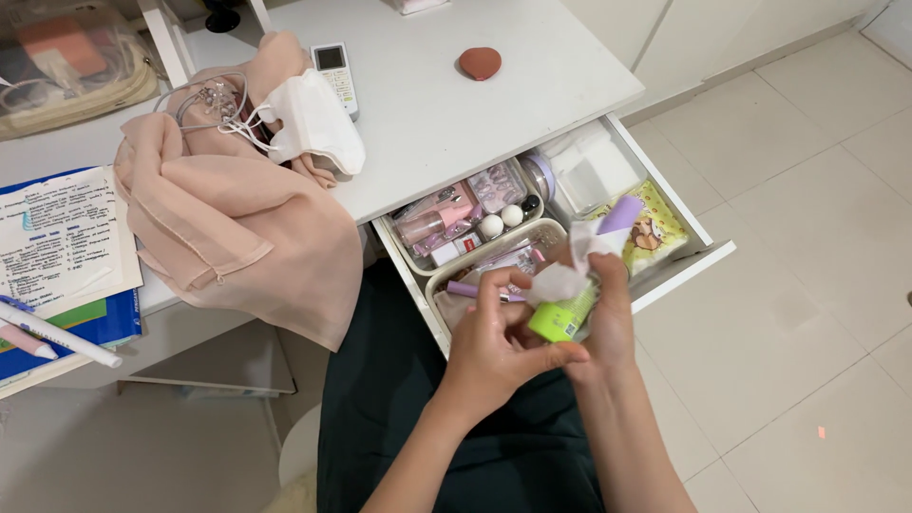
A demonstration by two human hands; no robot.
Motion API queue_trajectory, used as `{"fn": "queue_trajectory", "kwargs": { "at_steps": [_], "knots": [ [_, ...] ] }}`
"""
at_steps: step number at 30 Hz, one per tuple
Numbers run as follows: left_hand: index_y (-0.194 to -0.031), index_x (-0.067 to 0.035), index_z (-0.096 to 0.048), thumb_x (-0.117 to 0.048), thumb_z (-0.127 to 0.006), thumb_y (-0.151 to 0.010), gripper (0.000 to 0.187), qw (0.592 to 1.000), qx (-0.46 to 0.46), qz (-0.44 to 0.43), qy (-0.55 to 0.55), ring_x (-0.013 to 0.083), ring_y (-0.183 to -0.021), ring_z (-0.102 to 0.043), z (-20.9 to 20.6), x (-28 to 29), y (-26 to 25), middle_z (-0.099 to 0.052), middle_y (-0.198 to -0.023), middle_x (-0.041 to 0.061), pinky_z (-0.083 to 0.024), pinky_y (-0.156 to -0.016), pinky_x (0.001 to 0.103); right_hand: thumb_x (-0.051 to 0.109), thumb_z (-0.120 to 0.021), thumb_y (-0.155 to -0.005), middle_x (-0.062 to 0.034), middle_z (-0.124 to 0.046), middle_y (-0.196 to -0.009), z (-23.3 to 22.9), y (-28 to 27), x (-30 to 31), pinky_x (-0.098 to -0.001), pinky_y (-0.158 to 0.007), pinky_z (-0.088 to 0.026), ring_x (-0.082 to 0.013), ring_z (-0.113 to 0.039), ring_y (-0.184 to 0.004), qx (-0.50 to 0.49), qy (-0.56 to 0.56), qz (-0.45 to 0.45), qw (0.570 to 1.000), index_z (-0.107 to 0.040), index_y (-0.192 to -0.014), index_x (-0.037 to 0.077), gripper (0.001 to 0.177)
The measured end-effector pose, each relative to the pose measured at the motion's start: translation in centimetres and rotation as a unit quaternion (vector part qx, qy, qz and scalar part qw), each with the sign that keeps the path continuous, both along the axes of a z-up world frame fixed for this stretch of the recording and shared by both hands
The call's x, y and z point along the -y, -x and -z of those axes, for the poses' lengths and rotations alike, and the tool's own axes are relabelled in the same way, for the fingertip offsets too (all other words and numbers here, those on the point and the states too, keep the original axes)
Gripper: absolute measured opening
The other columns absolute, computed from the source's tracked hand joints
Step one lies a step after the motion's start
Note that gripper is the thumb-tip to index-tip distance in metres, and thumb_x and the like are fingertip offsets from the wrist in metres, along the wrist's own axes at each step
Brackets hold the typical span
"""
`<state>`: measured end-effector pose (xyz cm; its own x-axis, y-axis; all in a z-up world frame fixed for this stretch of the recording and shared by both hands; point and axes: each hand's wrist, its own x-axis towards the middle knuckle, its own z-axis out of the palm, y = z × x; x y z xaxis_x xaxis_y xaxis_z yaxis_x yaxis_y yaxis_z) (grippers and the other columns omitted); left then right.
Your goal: Cleaning and organizing various cosmetic products in a desk drawer using a wet wipe.
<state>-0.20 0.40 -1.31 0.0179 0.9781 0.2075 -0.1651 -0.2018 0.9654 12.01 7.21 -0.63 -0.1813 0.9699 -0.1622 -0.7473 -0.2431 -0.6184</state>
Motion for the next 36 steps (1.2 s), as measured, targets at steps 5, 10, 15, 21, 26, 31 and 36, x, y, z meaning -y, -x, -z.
{"fn": "queue_trajectory", "kwargs": {
  "at_steps": [5, 10, 15, 21, 26, 31, 36],
  "knots": [
    [-0.121, -0.010, -0.045, -0.054, -0.093, -0.057, 0.092, 0.967, -0.206, -0.126, 0.082, 0.0089, -0.060, -0.061, 0.7, -0.1, 0.5, -0.071, -0.071, 0.003, -0.053, -0.060, 0.023, 0.034, -0.057, -0.090, -0.0026, -0.063, -0.088, 1.6, 0.3, 0.9, -0.0363, -0.064, -0.055, -0.0184, -0.064, -0.075, 0.038, 0.039, -0.072, 0.996, -0.060, -0.109, 0.007, 0.033],
    [-0.154, -0.009, -0.035, -0.058, -0.092, -0.052, 0.127, 0.979, -0.171, -0.107, -0.005, 0.0169, -0.087, -0.067, -0.7, -0.8, 1.9, -0.066, -0.096, 0.011, -0.058, -0.079, 0.030, 0.023, -0.061, -0.098, -0.0119, -0.062, -0.083, 2.4, -0.9, 0.5, -0.0361, -0.066, -0.055, -0.0208, -0.063, -0.072, 0.072, -0.082, -0.142, 0.984, -0.056, -0.113, -0.006, 0.033],
    [-0.152, -0.003, -0.045, -0.064, -0.074, -0.079, 0.100, 0.992, 0.090, 0.088, 0.002, 0.0182, -0.126, -0.059, 0.0, -2.7, 3.7, -0.060, -0.136, 0.009, -0.050, -0.102, 0.030, 0.016, -0.067, -0.087, -0.0124, -0.065, -0.082, 2.3, -2.1, 0.6, -0.0334, -0.056, -0.053, -0.0192, -0.063, -0.064, 0.098, -0.084, -0.254, 0.959, -0.058, -0.120, -0.004, 0.040],
    [-0.132, 0.006, -0.060, -0.039, -0.071, -0.100, 0.057, 0.962, 0.204, 0.178, 0.031, 0.0248, -0.119, -0.066, -0.4, -3.0, 3.9, -0.067, -0.128, 0.013, -0.054, -0.106, 0.041, 0.005, -0.072, -0.086, -0.0132, -0.069, -0.089, 6.3, -3.1, 0.8, -0.0328, -0.059, -0.057, -0.0207, -0.070, -0.072, 0.016, -0.083, -0.388, 0.918, -0.058, -0.121, -0.004, 0.039],
    [-0.115, 0.006, -0.068, -0.039, -0.067, -0.104, 0.046, 0.972, 0.198, 0.122, 0.013, 0.0271, -0.113, -0.070, -0.1, -2.6, 4.0, -0.072, -0.121, 0.019, -0.055, -0.105, 0.043, 0.009, -0.071, -0.073, -0.0091, -0.072, -0.096, 5.3, -1.7, 1.3, -0.0317, -0.065, -0.057, -0.0186, -0.071, -0.078, 0.143, -0.018, -0.360, 0.922, -0.061, -0.118, 0.001, 0.046],
    [-0.113, 0.006, -0.069, -0.035, -0.063, -0.108, 0.042, 0.990, 0.118, -0.005, -0.078, 0.0282, -0.126, -0.067, -0.8, -1.7, 5.5, -0.074, -0.114, 0.022, -0.051, -0.115, 0.043, 0.015, -0.076, -0.080, -0.0007, -0.070, -0.096, 1.3, 0.5, 2.7, -0.0269, -0.071, -0.055, -0.0091, -0.067, -0.082, 0.335, -0.138, -0.336, 0.870, -0.065, -0.117, 0.006, 0.040],
    [-0.105, -0.001, -0.060, -0.037, -0.061, -0.107, 0.036, 0.968, 0.194, -0.132, -0.085, 0.0290, -0.100, -0.072, -2.4, -1.6, 6.7, -0.072, -0.100, 0.018, -0.058, -0.093, 0.042, 0.012, -0.074, -0.087, -0.0017, -0.064, -0.089, 2.6, 1.5, 3.8, -0.0272, -0.068, -0.051, -0.0095, -0.060, -0.078, 0.337, -0.190, -0.270, 0.882, -0.067, -0.115, 0.003, 0.030]
  ]
}}
